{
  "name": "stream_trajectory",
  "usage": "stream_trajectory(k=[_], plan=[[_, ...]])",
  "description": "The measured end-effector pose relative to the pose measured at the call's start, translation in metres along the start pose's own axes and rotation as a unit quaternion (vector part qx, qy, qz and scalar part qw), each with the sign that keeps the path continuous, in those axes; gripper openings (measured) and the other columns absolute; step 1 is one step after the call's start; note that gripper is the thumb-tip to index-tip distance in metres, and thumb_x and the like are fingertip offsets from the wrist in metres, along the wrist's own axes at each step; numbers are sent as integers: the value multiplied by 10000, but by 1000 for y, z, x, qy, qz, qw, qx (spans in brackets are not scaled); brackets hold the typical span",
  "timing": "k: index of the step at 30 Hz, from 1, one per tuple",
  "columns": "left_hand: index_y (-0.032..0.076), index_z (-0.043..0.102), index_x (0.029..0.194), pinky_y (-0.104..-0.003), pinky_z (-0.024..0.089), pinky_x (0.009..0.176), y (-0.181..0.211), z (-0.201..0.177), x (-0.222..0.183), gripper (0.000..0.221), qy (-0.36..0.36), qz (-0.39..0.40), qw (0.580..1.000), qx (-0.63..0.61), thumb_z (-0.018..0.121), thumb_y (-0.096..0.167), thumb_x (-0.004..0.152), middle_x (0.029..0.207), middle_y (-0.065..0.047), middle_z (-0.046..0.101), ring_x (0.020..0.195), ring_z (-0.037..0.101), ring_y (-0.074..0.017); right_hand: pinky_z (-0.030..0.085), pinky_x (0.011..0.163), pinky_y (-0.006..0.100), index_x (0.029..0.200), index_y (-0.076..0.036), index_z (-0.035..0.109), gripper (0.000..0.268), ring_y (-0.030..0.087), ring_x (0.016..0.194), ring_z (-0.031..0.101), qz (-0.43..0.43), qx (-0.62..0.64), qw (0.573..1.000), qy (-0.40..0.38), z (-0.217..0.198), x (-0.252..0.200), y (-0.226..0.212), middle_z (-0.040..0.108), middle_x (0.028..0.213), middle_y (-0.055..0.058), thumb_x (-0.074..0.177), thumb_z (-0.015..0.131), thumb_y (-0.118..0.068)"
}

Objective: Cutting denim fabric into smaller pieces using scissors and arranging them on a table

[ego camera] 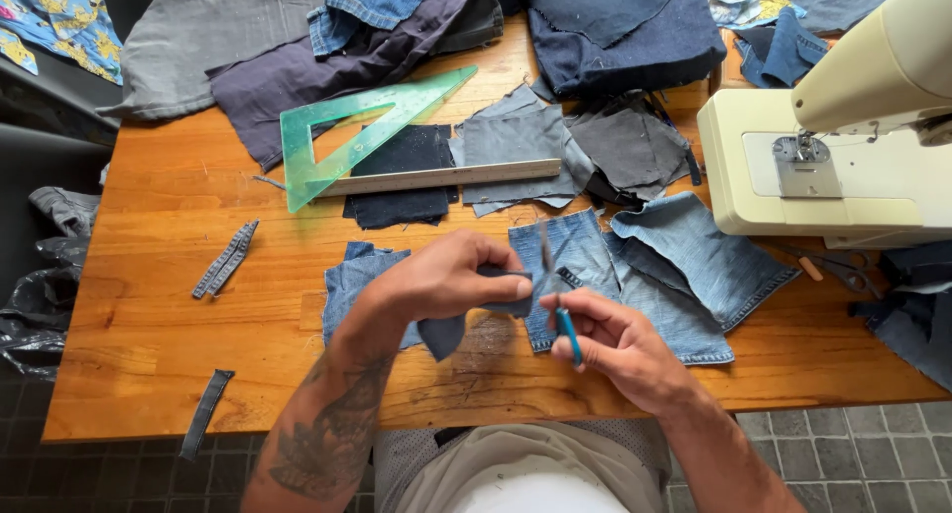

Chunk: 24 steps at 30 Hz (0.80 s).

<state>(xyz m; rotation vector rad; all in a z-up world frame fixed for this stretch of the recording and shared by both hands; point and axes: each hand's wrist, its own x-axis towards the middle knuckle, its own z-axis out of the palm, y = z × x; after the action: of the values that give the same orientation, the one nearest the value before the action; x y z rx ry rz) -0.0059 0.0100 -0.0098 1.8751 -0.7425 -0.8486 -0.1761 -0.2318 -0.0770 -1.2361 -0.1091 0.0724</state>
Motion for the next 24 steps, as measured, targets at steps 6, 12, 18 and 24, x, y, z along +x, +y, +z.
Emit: stream_trajectory(k=[6,12,18,24], plan=[[96,923,1088,-414,647,868,10,-50,-56,189,20,58,998,-13,826,255,1054,879,-67,854,911,731,-181,728,894,411,1467,194,695,530,280,1055,820,-48,-24,995,82,-17,-17,5,689,1298,245,957,821,130],[364,834,1142,-454,544,857,-58,-37,-11,295,312,130,840,423,974,446,895,1049,105,705,1011,733,-229,717,828,348,1524,206,645,574,290,1023,840,-137,-78,979,128,-27,-26,12,661,1276,250,982,783,80],[337,871,1223,-398,545,863,-27,36,61,408,138,184,857,462,1019,442,858,1029,20,652,976,634,-210,717,816,354,1536,217,622,589,314,1040,845,-166,-93,971,143,-29,-31,23,643,1286,254,990,782,66],[313,832,858,-491,599,701,-65,39,103,32,214,340,821,406,819,290,840,983,-32,678,917,714,-329,707,788,333,1543,219,609,599,305,1021,840,-194,-64,964,168,-25,-37,18,648,1280,263,984,767,73]])
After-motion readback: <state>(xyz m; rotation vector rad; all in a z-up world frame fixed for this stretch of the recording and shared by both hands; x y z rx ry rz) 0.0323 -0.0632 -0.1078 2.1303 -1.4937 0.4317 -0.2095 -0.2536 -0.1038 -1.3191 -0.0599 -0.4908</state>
